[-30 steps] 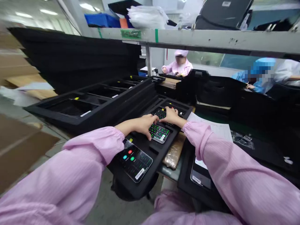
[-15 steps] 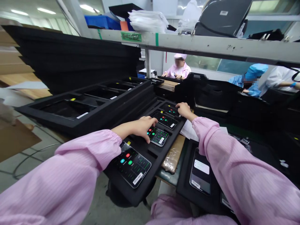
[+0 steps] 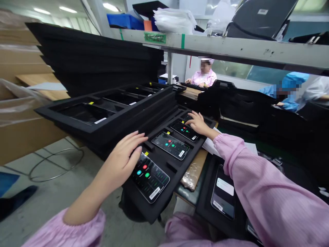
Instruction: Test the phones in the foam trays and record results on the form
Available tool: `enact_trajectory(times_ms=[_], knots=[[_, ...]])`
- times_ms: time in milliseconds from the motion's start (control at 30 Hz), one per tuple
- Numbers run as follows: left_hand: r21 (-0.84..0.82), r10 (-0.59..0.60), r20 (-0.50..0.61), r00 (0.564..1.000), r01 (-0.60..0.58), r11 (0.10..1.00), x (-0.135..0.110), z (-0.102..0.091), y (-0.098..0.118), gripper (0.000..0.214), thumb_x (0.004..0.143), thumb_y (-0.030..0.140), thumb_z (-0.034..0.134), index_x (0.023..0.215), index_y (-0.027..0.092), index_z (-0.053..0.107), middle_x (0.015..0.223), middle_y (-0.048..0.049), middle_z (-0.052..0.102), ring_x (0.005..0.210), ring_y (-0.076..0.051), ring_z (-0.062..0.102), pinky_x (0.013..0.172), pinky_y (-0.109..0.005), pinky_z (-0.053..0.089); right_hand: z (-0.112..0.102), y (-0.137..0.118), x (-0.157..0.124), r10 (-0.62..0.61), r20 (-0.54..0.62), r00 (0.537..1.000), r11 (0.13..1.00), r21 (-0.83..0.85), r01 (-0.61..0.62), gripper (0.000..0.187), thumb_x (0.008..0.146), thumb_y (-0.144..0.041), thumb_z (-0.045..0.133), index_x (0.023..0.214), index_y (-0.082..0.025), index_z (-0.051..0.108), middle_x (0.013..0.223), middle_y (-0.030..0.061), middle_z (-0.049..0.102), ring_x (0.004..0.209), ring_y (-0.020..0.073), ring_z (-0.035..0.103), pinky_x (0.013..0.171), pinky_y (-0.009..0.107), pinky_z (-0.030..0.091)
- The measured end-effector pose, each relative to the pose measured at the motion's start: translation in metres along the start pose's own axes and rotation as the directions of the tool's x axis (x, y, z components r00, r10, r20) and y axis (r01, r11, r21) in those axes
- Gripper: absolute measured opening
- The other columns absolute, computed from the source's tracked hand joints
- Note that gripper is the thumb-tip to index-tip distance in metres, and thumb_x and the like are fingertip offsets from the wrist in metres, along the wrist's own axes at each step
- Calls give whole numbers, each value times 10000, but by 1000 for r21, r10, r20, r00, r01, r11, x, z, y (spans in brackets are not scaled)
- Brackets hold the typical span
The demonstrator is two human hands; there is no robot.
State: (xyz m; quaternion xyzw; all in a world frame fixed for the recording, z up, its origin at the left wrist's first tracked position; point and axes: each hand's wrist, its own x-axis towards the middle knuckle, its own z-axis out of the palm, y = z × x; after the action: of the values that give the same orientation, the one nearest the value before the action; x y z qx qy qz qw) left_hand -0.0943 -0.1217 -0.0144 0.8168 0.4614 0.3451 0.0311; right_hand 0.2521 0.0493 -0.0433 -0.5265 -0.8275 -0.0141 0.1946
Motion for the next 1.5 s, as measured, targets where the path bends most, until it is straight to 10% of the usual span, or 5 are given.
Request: enact_trajectory(times_ms=[400, 733, 1233, 1500], knots=[[95, -37, 10, 999, 36, 995, -46, 15, -4, 448, 949, 293, 331, 1153, 178, 713, 1399, -112, 601, 1419, -318, 411, 1155, -592, 368, -5, -82, -28, -396, 188, 899, 911, 206, 358, 440, 790, -187, 509, 1147, -253, 757, 1609, 70, 353, 1529, 331, 167, 1206, 617, 70], [123, 20, 180, 984, -42, 992, -61, 15, 1, 436, 908, 275, 387, 1191, 246, 717, 1572, -65, 421, 1499, -354, 259, 1141, -602, 334, -13, -72, -54, -329, 36, 944, 921, 233, 312, 423, 803, -185, 454, 1101, -263, 744, 1537, 35, 463, 1495, 303, 283, 1219, 577, 166], [22, 89, 17, 996, -89, 996, -73, 22, -6, 429, 947, 276, 369, 1284, 225, 631, 1588, -69, 391, 1521, -305, 210, 1210, -552, 249, -1, -71, -67, -280, 98, 955, 952, 154, 263, 426, 829, -185, 458, 1141, -254, 740, 1562, 56, 423, 1493, 318, 274, 1205, 603, 162], [36, 133, 215, 968, -144, 989, -65, 24, 6, 464, 884, 249, 430, 1295, 262, 647, 1641, -69, 287, 1527, -366, 168, 1179, -617, 250, -6, -67, -73, -234, -9, 972, 957, 176, 232, 410, 810, -191, 444, 1112, -242, 717, 1500, 67, 500, 1451, 289, 363, 1197, 547, 239]])
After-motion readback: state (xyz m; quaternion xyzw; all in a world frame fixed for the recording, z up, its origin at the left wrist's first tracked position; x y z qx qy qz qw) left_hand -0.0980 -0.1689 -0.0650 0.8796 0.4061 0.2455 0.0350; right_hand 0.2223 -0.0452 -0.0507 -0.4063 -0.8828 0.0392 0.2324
